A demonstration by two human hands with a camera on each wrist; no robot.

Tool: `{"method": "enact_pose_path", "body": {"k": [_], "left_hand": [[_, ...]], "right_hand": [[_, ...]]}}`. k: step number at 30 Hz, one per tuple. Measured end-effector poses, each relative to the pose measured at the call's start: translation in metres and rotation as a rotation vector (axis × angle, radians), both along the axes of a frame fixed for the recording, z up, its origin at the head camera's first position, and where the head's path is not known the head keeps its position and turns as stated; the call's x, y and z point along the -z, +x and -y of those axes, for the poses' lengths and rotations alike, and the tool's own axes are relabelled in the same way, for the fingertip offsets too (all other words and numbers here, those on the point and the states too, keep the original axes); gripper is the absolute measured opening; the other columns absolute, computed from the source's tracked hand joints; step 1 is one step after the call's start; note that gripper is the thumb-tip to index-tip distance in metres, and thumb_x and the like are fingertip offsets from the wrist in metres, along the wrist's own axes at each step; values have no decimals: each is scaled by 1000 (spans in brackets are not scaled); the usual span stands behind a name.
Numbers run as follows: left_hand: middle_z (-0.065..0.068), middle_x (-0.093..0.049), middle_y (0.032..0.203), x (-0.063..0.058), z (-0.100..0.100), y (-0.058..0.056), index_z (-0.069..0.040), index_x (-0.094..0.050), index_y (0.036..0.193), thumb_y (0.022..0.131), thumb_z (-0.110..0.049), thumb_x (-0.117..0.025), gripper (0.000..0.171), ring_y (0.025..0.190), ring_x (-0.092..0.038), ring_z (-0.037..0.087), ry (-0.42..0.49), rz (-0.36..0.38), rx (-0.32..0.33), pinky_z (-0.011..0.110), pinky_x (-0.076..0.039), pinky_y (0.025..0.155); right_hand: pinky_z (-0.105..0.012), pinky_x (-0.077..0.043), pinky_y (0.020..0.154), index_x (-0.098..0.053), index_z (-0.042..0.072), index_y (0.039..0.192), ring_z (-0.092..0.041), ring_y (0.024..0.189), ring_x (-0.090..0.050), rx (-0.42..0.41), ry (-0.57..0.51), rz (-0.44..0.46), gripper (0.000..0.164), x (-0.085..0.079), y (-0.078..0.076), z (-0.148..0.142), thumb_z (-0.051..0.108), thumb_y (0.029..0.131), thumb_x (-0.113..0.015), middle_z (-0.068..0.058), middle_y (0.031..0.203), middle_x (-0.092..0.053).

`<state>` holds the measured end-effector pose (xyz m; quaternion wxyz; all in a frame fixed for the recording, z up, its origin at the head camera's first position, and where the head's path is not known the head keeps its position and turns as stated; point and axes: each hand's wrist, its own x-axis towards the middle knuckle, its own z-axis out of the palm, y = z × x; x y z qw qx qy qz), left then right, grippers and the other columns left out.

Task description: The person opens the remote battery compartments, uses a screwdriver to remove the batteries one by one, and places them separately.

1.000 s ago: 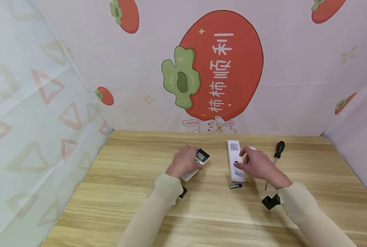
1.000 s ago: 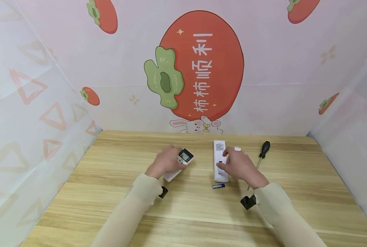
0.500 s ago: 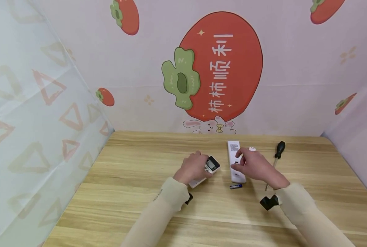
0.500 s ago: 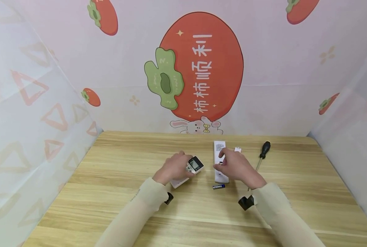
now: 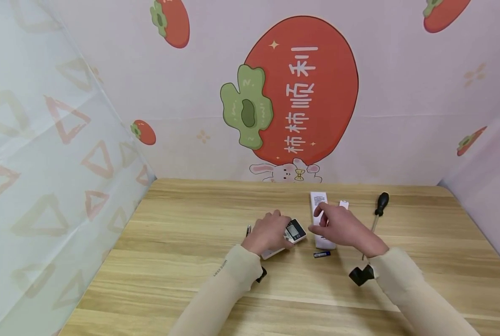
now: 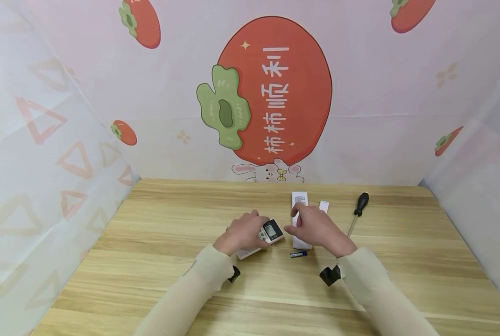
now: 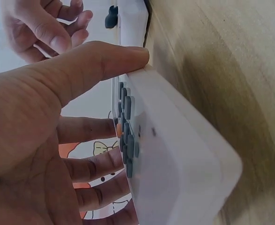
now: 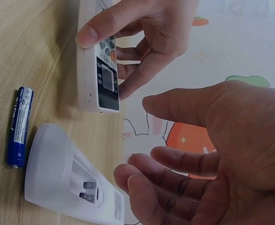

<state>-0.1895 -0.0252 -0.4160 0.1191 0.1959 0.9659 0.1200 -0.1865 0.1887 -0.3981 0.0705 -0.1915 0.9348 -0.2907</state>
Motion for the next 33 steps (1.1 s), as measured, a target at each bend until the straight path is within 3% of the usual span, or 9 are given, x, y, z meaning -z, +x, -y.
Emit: {"method": "enact_pose_path", "body": {"k": [33], "left_hand": [[4, -60, 126, 6, -10, -2, -20, -65, 137, 80, -34, -88, 63, 110, -53, 23, -22, 50, 60, 44, -46, 96]], "right_hand": [[-31, -45, 56, -61, 1, 107, -15, 63, -52, -24, 42, 24, 33, 0, -2, 1, 24, 90, -79, 0, 75, -56]]}}
